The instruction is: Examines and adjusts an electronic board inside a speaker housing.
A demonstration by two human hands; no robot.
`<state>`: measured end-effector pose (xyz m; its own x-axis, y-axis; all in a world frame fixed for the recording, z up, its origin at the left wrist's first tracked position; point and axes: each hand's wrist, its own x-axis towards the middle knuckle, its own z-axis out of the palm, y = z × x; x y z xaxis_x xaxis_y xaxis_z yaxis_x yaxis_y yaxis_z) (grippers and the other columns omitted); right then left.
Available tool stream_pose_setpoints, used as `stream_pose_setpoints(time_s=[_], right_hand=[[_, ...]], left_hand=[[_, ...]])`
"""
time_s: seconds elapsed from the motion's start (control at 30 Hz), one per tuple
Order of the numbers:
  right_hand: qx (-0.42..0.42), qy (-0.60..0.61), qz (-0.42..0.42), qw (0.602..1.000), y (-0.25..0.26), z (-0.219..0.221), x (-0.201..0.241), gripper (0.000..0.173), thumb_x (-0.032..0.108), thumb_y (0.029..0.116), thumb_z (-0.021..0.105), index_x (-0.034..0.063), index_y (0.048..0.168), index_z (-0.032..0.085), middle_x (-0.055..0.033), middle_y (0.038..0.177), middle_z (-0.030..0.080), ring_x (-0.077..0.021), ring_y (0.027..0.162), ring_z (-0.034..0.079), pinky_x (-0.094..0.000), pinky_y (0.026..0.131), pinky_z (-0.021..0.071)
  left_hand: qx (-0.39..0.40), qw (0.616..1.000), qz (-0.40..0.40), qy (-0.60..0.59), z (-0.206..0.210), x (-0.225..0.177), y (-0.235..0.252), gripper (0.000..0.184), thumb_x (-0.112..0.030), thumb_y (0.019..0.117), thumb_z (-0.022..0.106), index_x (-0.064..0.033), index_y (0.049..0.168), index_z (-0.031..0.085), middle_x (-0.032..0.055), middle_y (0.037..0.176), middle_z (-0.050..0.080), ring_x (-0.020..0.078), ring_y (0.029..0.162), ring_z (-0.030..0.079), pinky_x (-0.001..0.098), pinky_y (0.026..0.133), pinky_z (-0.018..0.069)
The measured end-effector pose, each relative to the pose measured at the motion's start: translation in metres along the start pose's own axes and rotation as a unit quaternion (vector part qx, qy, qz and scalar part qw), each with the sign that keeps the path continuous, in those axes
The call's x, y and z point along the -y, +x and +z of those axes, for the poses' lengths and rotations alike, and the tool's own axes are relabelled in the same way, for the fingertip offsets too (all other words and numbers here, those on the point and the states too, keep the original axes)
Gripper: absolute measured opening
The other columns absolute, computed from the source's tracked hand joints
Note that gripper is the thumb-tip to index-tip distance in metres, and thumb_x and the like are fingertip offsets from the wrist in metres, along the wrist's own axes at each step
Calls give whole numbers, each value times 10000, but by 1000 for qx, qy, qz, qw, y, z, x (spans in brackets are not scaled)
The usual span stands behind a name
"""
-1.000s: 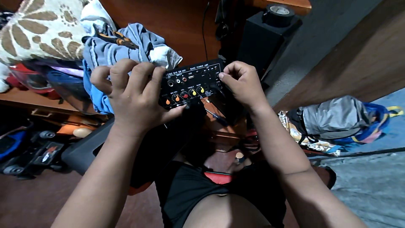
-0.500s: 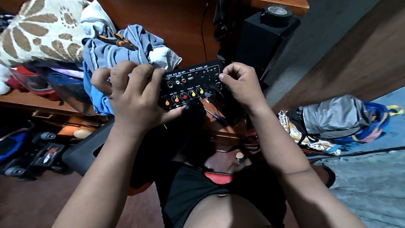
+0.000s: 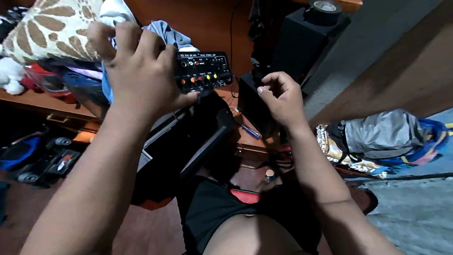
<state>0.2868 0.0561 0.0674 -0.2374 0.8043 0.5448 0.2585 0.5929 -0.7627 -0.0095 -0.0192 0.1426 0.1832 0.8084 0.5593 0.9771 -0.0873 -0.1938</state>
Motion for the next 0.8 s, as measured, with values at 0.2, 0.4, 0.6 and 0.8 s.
stream_pose_setpoints(time_s=[0.2, 0.4, 0.6, 0.8], right_hand=[[11, -41, 6, 999, -30, 16, -13, 286, 202, 930, 712, 49, 1168, 674, -74, 1031, 690, -116, 851, 660, -286, 739, 570], [75, -92, 15, 993, -69, 45, -21, 285, 239, 921, 724, 83, 1157, 694, -76, 1095, 682, -162, 962, 670, -360, 833, 590], [76, -122, -26, 989, -84, 54, -36, 273, 288, 937, 711, 92, 1126, 730, -62, 1114, 702, -176, 1033, 678, -382, 876, 596], [21, -187, -132, 973, -24, 34, -33, 250, 235, 973, 675, 40, 1119, 732, -126, 1128, 714, -273, 1093, 679, -439, 947, 572]], left_hand=[[87, 994, -43, 45, 7, 24, 48, 829, -731, 716, 714, -5, 1113, 671, 281, 1209, 630, 530, 1295, 478, 762, 1109, 212], [196, 974, -91, 63, 27, 31, 105, 810, -769, 658, 743, -4, 920, 723, 241, 1158, 692, 489, 1313, 497, 732, 1154, 199], [242, 966, -24, 92, 49, 26, 142, 710, -720, 677, 769, -36, 866, 728, 212, 1029, 722, 467, 1211, 577, 721, 1158, 201], [196, 973, 95, 74, 35, 23, 131, 704, -727, 675, 768, -91, 977, 749, 175, 1214, 675, 451, 1271, 524, 727, 1140, 228]])
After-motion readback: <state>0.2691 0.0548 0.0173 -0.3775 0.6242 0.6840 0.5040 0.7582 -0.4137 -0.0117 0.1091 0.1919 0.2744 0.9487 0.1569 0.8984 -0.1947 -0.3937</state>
